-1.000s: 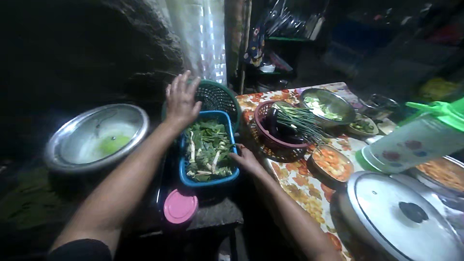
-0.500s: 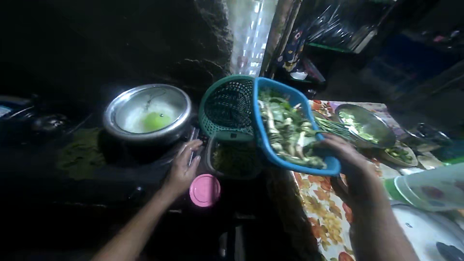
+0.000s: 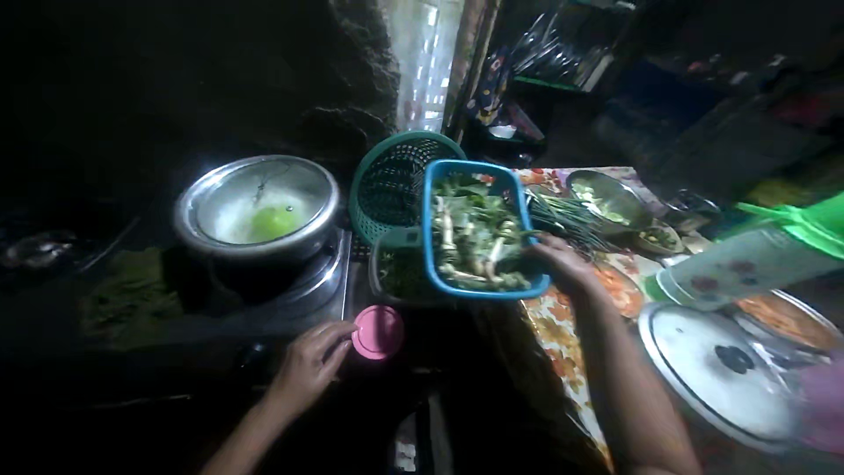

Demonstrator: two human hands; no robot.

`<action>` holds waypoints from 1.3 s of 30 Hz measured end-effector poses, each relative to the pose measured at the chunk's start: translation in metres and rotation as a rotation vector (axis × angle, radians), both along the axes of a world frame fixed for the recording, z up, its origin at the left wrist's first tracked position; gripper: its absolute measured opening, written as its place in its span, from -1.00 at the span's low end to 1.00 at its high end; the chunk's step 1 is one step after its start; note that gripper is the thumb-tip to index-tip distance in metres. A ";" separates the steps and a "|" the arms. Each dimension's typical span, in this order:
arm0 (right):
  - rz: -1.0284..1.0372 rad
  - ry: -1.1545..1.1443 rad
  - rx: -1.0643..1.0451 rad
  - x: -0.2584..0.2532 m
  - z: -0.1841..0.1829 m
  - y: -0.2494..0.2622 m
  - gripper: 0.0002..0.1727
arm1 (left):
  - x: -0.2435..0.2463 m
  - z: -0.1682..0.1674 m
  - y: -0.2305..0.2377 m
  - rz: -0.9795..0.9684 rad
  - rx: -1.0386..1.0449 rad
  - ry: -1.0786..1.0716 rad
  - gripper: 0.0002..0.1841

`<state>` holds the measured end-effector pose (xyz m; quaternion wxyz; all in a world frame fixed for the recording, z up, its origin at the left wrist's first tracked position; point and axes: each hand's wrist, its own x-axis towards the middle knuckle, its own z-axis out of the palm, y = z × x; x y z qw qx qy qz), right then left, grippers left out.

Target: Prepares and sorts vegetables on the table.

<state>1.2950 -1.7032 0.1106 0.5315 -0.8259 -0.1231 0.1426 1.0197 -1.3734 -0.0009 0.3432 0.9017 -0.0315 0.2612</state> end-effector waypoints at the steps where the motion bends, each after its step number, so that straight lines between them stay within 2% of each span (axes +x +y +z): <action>1: 0.017 0.021 0.002 0.002 -0.012 0.016 -0.69 | -0.005 0.000 0.002 -0.004 0.018 0.001 -0.66; 6: 0.052 0.044 -0.057 0.001 -0.064 0.079 -0.62 | -0.026 0.001 0.007 -0.039 0.075 -0.006 -0.64; 10: 0.103 0.027 -0.205 -0.008 -0.079 0.093 -0.51 | -0.029 -0.001 0.003 -0.089 0.102 0.003 -0.67; 12: 0.127 -0.022 -0.201 -0.007 -0.079 0.082 -0.47 | -0.025 0.000 0.000 -0.116 0.106 0.013 -0.67; 14: 0.071 -0.090 -0.184 -0.007 -0.074 0.061 -0.52 | -0.018 0.005 -0.004 -0.139 0.112 0.028 -0.68; 17: -0.114 -0.281 -0.410 0.004 -0.069 0.019 -0.60 | -0.001 0.016 -0.011 -0.161 0.115 0.031 -0.69; 20: -0.167 -0.502 -0.617 0.040 -0.083 -0.020 -0.61 | 0.026 0.024 -0.029 -0.195 0.105 0.010 -0.69; 22: -0.138 -0.521 -0.704 0.067 -0.093 -0.036 -0.59 | 0.050 0.027 -0.048 -0.241 0.109 -0.014 -0.68; 26: -0.018 -0.420 -0.788 0.104 -0.101 -0.053 -0.61 | 0.097 0.027 -0.098 -0.310 0.154 -0.114 -0.66; 32: 0.132 -0.456 -0.665 0.101 -0.105 -0.072 -0.67 | 0.141 0.028 -0.158 -0.450 0.142 -0.162 -0.66; 34: 0.178 -0.458 -0.636 0.082 -0.101 -0.083 -0.64 | 0.151 0.025 -0.176 -0.467 0.021 -0.091 -0.64; 36: 0.202 -0.495 -0.596 0.058 -0.100 -0.095 -0.64 | 0.159 0.026 -0.197 -0.464 -0.316 0.167 -0.46; 38: 0.222 -0.579 -0.550 0.036 -0.105 -0.105 -0.69 | 0.174 0.026 -0.218 -0.353 -0.699 0.487 -0.20; 39: 0.238 -0.603 -0.530 0.026 -0.106 -0.110 -0.71 | 0.185 0.024 -0.226 -0.289 -0.845 0.598 -0.13</action>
